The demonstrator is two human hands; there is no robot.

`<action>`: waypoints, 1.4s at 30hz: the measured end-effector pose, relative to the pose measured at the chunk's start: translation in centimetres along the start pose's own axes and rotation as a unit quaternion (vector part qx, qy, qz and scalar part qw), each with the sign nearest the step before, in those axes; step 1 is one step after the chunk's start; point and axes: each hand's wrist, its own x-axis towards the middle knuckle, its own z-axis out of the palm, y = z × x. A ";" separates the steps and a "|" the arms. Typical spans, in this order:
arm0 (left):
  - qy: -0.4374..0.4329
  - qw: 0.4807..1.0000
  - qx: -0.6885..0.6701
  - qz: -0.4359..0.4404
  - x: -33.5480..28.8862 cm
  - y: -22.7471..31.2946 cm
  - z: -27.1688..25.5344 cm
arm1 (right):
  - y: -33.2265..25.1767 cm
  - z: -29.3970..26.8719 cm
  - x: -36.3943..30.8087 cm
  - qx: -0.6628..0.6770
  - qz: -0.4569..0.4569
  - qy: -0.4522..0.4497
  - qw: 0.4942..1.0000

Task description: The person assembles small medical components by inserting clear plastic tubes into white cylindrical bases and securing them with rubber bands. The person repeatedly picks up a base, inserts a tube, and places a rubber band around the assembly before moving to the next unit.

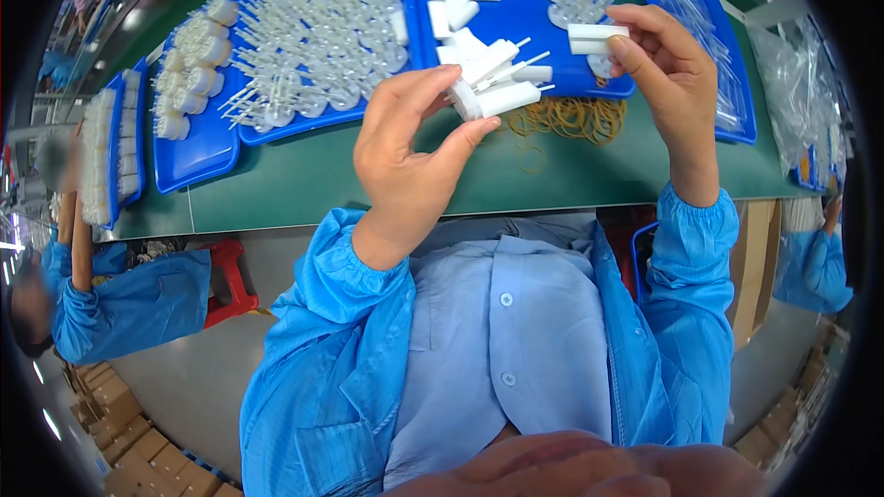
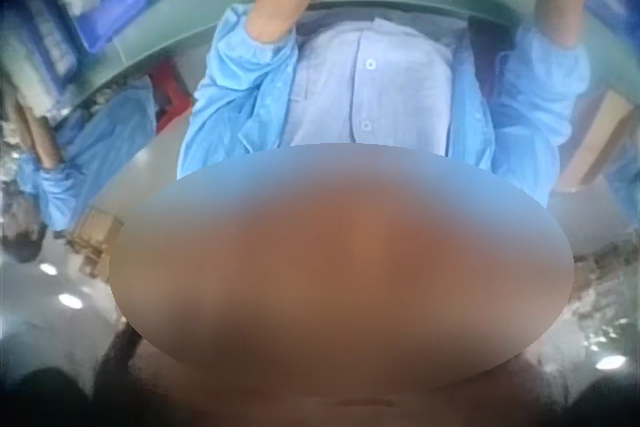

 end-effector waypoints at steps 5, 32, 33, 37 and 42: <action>-0.015 0.999 -0.023 0.020 -0.2 1.3 2.1 | 0.0 -0.3 -2.2 0.023 -0.006 0.026 0.999; -0.044 0.993 0.078 0.077 -0.4 0.5 2.1 | 1.3 -0.3 -3.1 0.118 -0.009 -0.074 0.990; -0.041 0.992 0.084 0.081 -0.3 0.5 1.8 | 1.5 -0.3 -3.0 0.125 -0.013 -0.084 0.989; -0.034 0.991 0.096 0.086 -0.1 0.5 1.5 | 2.5 -0.2 -2.7 0.155 -0.011 -0.110 0.982; -0.040 0.992 0.090 0.083 -0.2 0.7 1.3 | 2.6 1.3 -2.3 0.183 -0.007 -0.126 0.975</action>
